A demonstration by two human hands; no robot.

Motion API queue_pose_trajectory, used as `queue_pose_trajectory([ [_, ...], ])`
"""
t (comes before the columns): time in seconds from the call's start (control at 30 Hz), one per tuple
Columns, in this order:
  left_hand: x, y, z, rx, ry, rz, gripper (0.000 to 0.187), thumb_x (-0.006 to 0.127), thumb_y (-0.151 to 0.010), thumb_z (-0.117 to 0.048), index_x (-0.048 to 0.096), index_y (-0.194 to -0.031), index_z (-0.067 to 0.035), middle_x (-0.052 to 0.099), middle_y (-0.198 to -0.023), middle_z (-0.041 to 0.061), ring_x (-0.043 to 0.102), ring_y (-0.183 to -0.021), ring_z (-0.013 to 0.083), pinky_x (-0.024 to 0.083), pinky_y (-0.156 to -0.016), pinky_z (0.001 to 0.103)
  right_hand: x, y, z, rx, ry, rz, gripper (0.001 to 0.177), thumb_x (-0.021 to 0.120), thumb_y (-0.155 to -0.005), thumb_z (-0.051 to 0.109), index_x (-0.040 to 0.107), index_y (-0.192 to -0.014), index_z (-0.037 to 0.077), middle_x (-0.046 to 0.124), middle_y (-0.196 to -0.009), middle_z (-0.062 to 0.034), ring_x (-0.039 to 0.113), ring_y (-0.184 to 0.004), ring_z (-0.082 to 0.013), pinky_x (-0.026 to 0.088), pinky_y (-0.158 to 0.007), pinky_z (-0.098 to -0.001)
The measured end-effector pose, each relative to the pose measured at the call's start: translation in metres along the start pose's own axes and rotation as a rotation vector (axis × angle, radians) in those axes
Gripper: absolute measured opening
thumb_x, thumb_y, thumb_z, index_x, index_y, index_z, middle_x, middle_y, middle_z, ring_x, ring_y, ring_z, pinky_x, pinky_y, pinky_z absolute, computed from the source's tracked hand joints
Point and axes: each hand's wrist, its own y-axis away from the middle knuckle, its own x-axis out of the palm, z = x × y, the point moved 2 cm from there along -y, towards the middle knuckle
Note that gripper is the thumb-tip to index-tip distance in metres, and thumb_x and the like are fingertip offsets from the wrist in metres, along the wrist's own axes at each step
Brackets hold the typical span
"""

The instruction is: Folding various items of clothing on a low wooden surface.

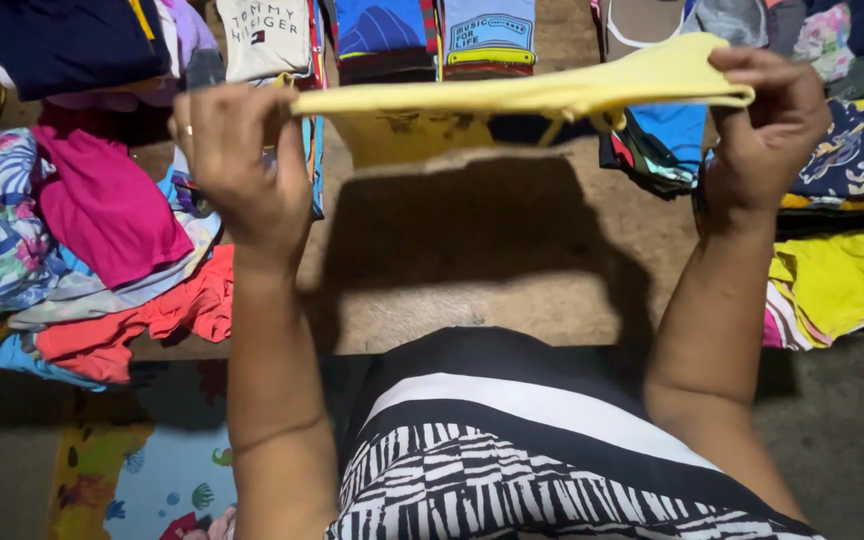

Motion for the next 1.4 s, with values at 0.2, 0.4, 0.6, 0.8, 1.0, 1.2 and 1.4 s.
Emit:
queue_pose_trajectory([
  [0.2,-0.023,0.076,0.018,-0.100,0.329,0.629,0.026,0.069,-0.074,0.003,0.072,-0.098,-0.007,0.064,-0.091,0.009,0.057,-0.095,0.0329,0.041,-0.087,0.048,-0.112,0.083,-0.122,0.488,0.060,0.537,0.011,0.071,-0.093,-0.004,0.067,-0.102,0.001,0.072,-0.112,-0.0106,0.070,-0.109,-0.0193,0.056,-0.101,-0.0361],
  [0.4,0.022,0.217,0.047,-0.280,0.088,0.898,0.014,0.076,-0.074,-0.007,0.076,-0.088,-0.010,0.067,-0.091,0.013,0.059,-0.099,0.0354,0.045,-0.085,0.051,-0.102,0.180,-0.192,1.037,0.403,0.770,0.013,0.072,-0.086,-0.004,0.076,-0.099,-0.001,0.076,-0.090,-0.0088,0.069,-0.081,-0.0165,0.057,-0.077,-0.0329],
  [0.6,0.046,0.226,0.085,-0.825,0.467,0.825,0.020,0.076,-0.080,-0.010,0.072,-0.099,-0.008,0.066,-0.085,0.007,0.055,-0.076,0.0266,0.043,-0.068,0.040,-0.108,0.177,-0.210,1.124,0.234,0.529,0.008,0.070,-0.089,0.004,0.066,-0.095,0.005,0.071,-0.081,-0.0040,0.066,-0.069,-0.0130,0.053,-0.064,-0.0283],
  [0.8,0.137,0.297,0.134,-1.020,0.792,0.360,0.020,0.073,-0.099,-0.013,0.061,-0.110,-0.002,0.065,-0.089,-0.001,0.059,-0.079,0.0072,0.049,-0.069,0.024,-0.101,0.201,-0.287,0.838,0.375,0.245,0.018,0.075,-0.101,0.022,0.066,-0.095,0.006,0.065,-0.080,0.0001,0.056,-0.069,-0.0084,0.044,-0.059,-0.0291],
  [1.0,0.123,0.252,0.074,-0.808,0.139,0.411,0.025,0.069,-0.098,-0.012,0.058,-0.120,-0.006,0.070,-0.084,0.017,0.068,-0.076,0.0331,0.051,-0.066,0.044,-0.056,0.189,-0.227,0.496,0.918,0.205,0.034,0.073,-0.101,0.031,0.066,-0.088,0.001,0.064,-0.072,-0.0171,0.062,-0.063,-0.0297,0.047,-0.061,-0.0431],
  [1.2,0.096,0.266,0.046,-0.644,-0.040,0.470,0.033,0.060,-0.103,-0.015,0.050,-0.134,-0.010,0.073,-0.104,0.023,0.070,-0.089,0.0451,0.052,-0.072,0.054,-0.065,0.207,-0.207,0.135,1.235,0.338,0.032,0.073,-0.104,0.027,0.063,-0.085,0.003,0.064,-0.078,-0.0199,0.062,-0.081,-0.0422,0.043,-0.082,-0.0538],
  [1.4,0.082,0.289,0.035,-0.590,-0.095,0.510,0.035,0.061,-0.104,-0.015,0.051,-0.137,-0.010,0.072,-0.112,0.022,0.070,-0.090,0.0438,0.055,-0.073,0.052,-0.067,0.223,-0.185,0.075,1.261,0.372,0.025,0.074,-0.103,0.024,0.063,-0.089,0.006,0.065,-0.082,-0.0160,0.062,-0.085,-0.0376,0.041,-0.089,-0.0500],
])
